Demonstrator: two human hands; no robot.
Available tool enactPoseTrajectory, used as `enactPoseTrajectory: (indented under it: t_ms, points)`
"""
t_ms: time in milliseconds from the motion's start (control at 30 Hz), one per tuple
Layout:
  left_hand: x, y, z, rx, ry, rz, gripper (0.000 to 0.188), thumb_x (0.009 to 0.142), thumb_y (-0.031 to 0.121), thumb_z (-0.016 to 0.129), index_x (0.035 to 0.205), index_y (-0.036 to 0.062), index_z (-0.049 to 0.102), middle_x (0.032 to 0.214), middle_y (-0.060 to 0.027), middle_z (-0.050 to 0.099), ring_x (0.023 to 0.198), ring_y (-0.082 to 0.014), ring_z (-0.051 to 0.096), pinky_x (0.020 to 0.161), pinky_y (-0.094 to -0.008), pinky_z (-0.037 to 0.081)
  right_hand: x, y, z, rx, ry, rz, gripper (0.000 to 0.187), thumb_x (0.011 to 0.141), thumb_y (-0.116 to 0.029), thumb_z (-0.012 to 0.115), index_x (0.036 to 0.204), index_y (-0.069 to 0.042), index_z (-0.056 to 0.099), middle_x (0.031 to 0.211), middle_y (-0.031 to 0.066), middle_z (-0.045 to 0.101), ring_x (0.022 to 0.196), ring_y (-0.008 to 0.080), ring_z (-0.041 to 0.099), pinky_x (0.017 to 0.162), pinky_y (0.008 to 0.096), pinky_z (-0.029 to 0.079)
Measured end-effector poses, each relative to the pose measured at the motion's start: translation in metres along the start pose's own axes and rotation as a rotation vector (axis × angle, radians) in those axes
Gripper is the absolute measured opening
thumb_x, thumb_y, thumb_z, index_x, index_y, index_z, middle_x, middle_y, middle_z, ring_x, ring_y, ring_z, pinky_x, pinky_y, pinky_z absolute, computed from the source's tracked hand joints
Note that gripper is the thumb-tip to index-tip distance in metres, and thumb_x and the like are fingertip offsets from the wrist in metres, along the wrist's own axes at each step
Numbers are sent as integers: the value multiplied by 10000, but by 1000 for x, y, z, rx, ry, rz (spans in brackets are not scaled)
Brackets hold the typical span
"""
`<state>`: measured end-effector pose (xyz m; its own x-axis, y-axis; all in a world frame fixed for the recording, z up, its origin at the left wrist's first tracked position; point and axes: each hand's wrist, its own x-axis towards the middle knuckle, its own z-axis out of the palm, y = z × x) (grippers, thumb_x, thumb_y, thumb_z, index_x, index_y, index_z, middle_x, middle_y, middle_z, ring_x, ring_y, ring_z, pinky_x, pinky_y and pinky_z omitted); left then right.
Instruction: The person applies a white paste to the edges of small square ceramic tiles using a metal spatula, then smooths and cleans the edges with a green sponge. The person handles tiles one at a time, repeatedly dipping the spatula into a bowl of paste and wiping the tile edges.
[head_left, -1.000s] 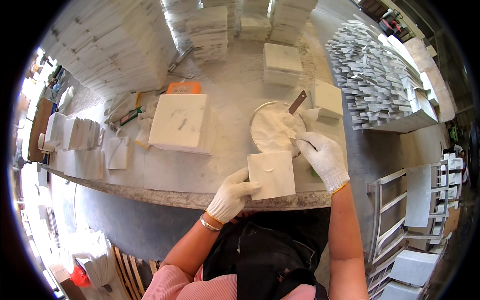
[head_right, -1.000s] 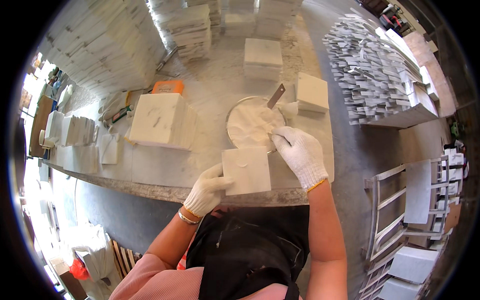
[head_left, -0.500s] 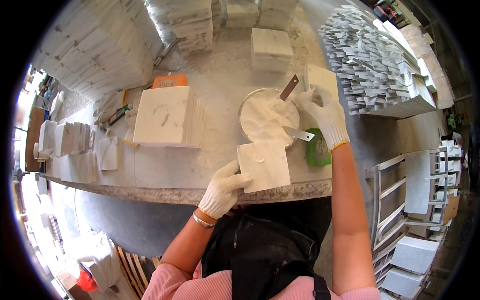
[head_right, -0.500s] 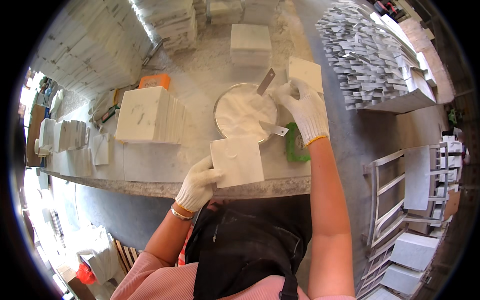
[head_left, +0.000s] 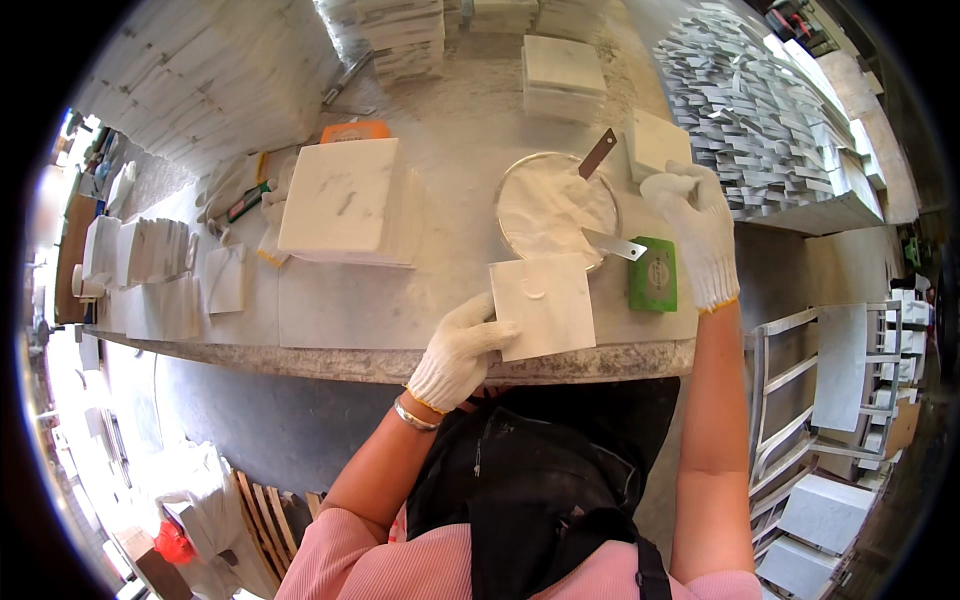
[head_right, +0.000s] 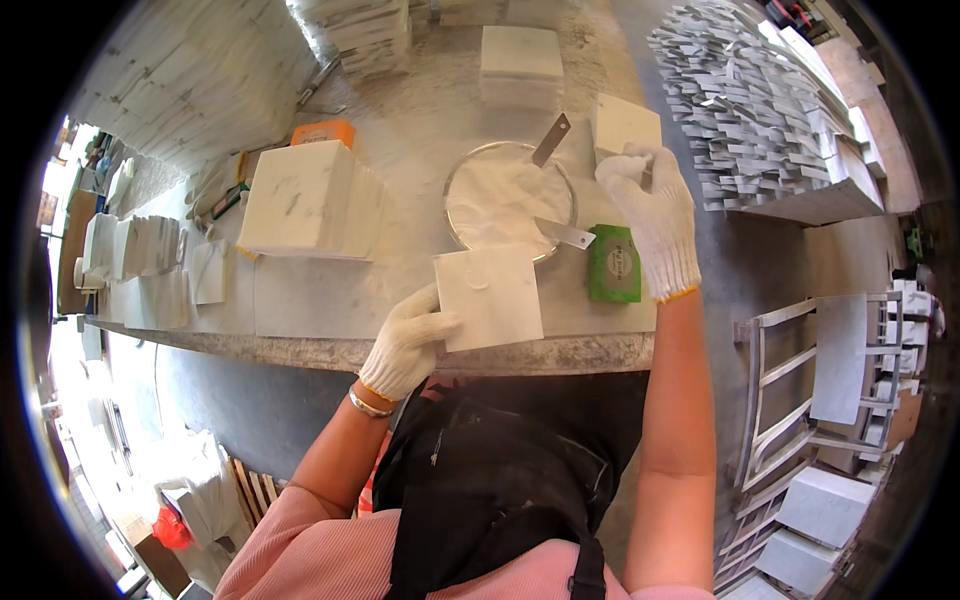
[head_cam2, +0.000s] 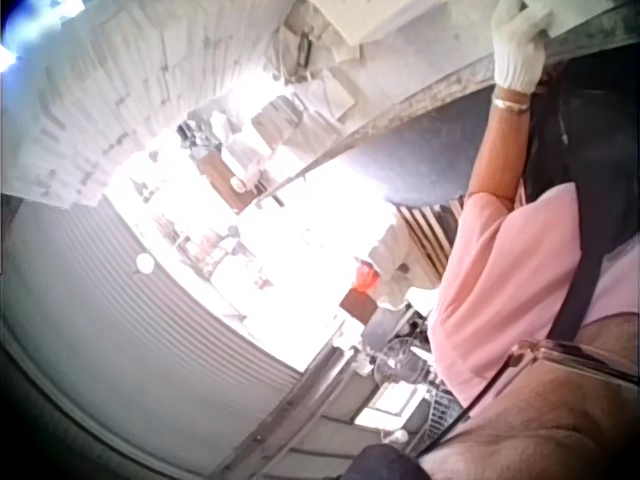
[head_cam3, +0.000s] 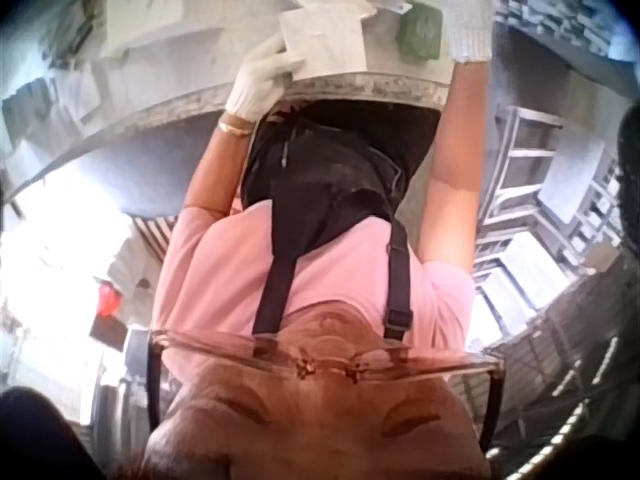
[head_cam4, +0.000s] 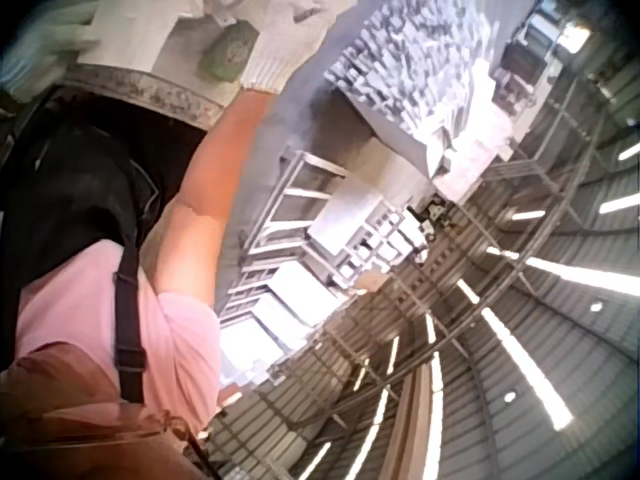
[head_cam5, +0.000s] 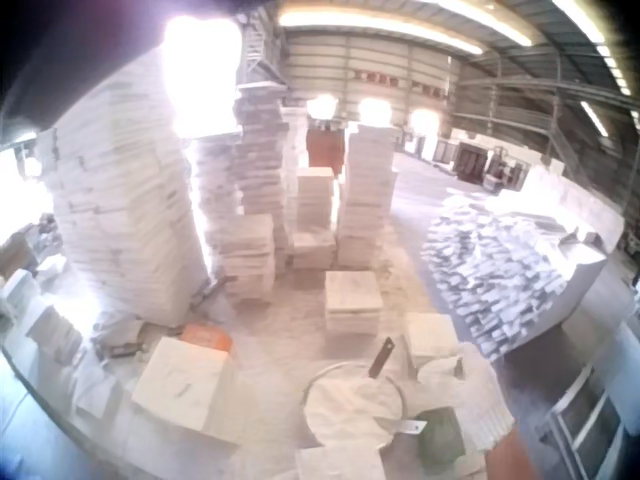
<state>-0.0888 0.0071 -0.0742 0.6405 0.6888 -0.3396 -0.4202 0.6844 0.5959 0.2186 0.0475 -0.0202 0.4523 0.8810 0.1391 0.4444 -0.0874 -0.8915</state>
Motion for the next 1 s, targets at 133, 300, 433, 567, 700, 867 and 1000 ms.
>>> enactPoseTrajectory:
  t_ms: [133,300,433,567,700,867,1000]
  points:
    - [2,-3,-4,1,-24,18,625,892,104,645,1450,-104,455,1374,-146,595,1237,-212,583,1072,-358,457,-54,-36,-20,154,-214,86,359,865,-73,700,1206,-13,605,1026,39,654,967,97,605,872,259,496]
    - [2,-5,-6,-19,-27,-15,629,902,113,657,1458,-97,452,1375,-139,597,1241,-209,585,1072,-352,458,-100,-53,-19,39,-316,106,368,870,-69,716,1226,-14,644,1051,55,679,974,134,631,892,300,513]
    - [1,-3,-3,-27,-48,11,629,908,118,658,1462,-94,449,1371,-131,602,1231,-202,590,1061,-344,465,-109,-42,-15,-101,-410,-67,398,857,-122,760,1240,-47,679,1083,119,705,984,236,673,903,354,519]
    - [1,-7,-8,-17,-53,11,622,910,116,650,1462,-90,451,1368,-128,606,1225,-196,593,1055,-340,467,-107,-44,-5,-190,-493,-135,363,829,-165,786,1172,-66,717,1029,117,709,958,269,671,881,369,522]
    - [2,-7,-8,3,-58,10,621,909,118,646,1462,-88,453,1360,-125,612,1209,-185,596,1043,-329,469,-105,-41,4,-277,-507,-218,342,803,-200,805,1112,-70,739,970,110,706,920,286,661,847,379,525]
    - [0,-5,-6,27,-54,-5,629,892,133,647,1451,-94,467,1379,-140,597,1248,-208,569,1080,-347,435,-103,-44,10,-317,-487,-266,340,782,-224,813,1084,-82,749,935,112,702,886,299,655,812,393,523]
    - [0,-7,-8,38,-52,-6,627,891,140,647,1448,-89,473,1379,-153,592,1251,-227,570,1078,-362,440,-102,-46,11,-371,-488,-294,331,780,-242,812,1067,-89,754,912,109,700,866,303,654,788,402,521]
